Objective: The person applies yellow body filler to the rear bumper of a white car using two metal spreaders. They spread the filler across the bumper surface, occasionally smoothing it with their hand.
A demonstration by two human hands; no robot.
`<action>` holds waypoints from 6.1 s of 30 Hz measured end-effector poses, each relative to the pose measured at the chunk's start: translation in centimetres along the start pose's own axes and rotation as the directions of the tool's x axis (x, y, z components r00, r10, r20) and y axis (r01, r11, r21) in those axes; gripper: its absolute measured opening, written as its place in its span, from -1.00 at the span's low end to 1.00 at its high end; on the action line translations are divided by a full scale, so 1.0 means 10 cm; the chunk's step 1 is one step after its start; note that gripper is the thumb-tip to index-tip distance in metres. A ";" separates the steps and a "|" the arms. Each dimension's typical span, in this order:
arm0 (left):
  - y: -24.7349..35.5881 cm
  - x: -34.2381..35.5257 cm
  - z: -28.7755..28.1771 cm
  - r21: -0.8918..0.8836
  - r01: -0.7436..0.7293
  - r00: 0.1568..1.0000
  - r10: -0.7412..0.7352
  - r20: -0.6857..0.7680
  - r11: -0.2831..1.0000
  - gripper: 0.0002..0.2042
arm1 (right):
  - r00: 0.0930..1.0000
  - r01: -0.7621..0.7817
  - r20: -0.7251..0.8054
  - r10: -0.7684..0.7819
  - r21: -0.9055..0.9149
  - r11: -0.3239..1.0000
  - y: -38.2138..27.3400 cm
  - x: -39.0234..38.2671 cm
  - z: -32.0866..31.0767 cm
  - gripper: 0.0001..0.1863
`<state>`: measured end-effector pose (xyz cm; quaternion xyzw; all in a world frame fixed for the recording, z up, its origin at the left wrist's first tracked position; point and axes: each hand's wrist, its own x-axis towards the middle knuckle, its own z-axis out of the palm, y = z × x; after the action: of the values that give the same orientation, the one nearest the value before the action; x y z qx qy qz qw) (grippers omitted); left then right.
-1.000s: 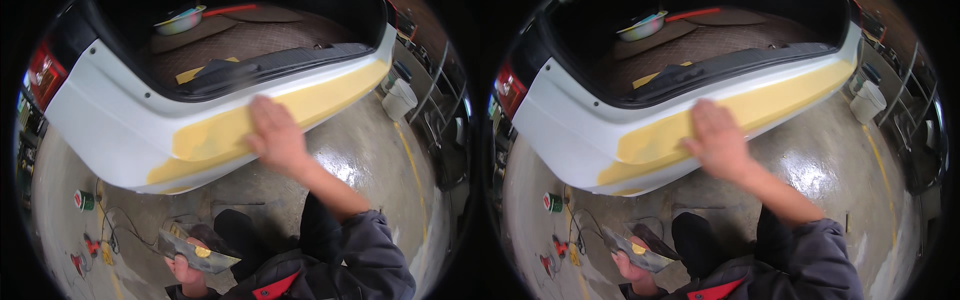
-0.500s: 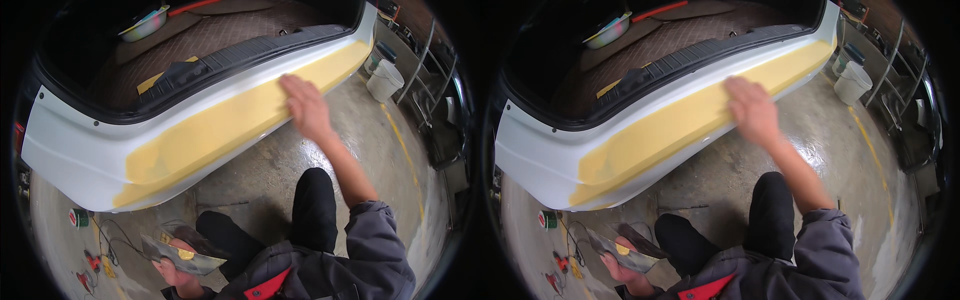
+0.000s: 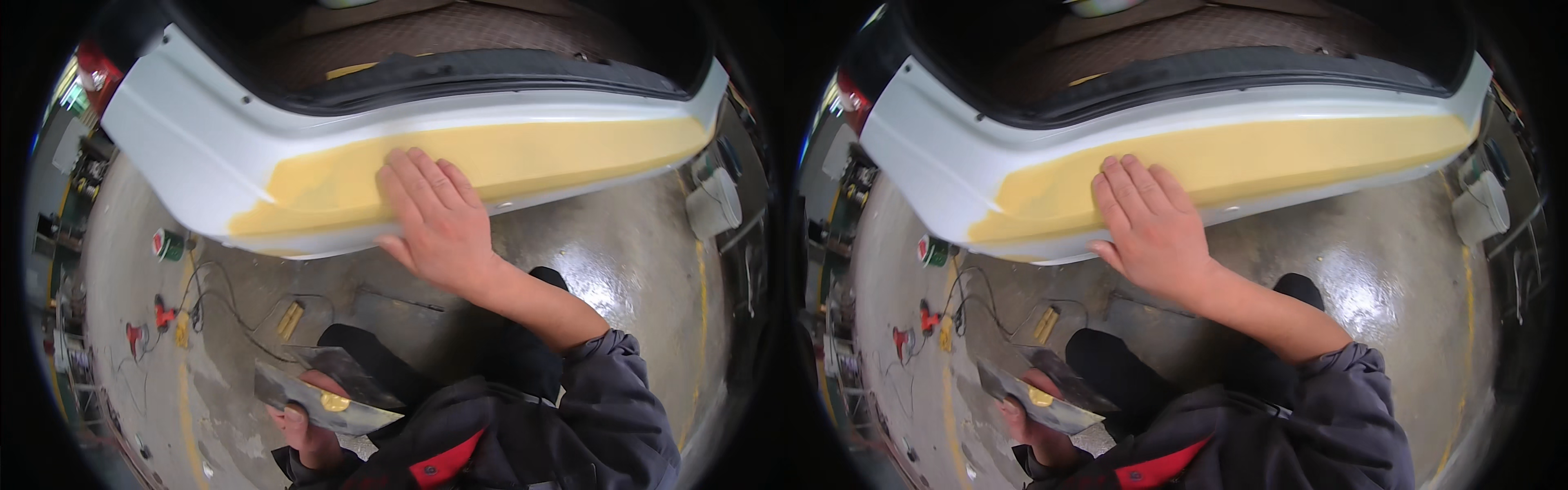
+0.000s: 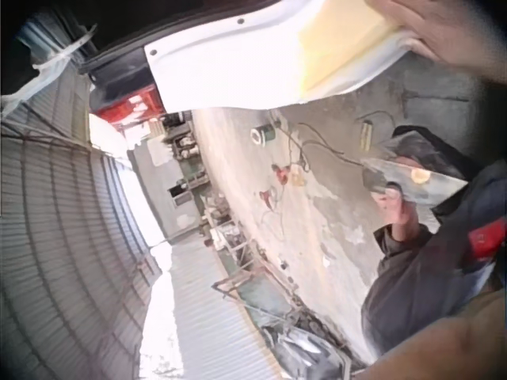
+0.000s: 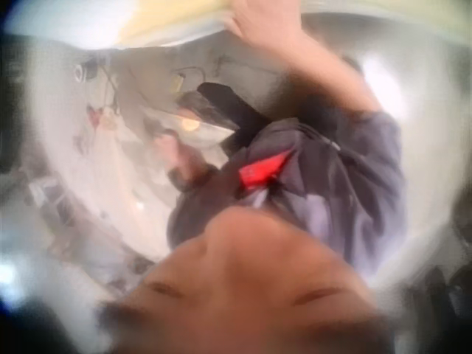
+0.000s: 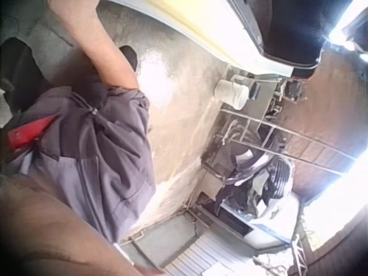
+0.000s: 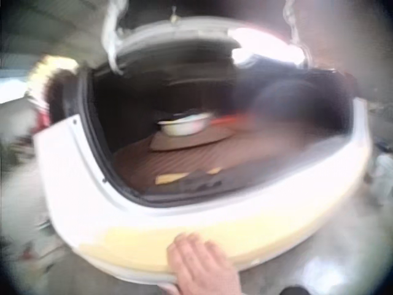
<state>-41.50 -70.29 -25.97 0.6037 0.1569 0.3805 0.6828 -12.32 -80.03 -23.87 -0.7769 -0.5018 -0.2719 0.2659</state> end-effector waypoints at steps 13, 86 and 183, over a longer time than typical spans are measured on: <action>0.00 0.04 -0.16 -0.063 -0.010 0.999 0.013 0.035 0.998 -0.51 | 0.998 0.042 0.037 -0.051 0.209 0.977 -0.62 0.38 0.41 -0.12; -0.51 0.53 2.19 0.235 -0.063 0.998 0.060 0.020 0.970 -0.58 | 0.871 -0.130 -0.487 -0.068 -0.361 0.924 4.88 -1.66 -2.13 -0.59; -0.07 1.61 -0.89 -0.257 0.338 0.703 -0.062 0.708 0.905 -0.49 | 0.893 -0.388 0.026 0.450 -0.463 0.797 -0.75 -0.12 -0.32 -0.27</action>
<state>-36.59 -52.61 -24.70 0.5405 -0.1144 0.0750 0.8302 -20.22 -80.34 -21.38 -0.9249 -0.2582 -0.2605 0.1000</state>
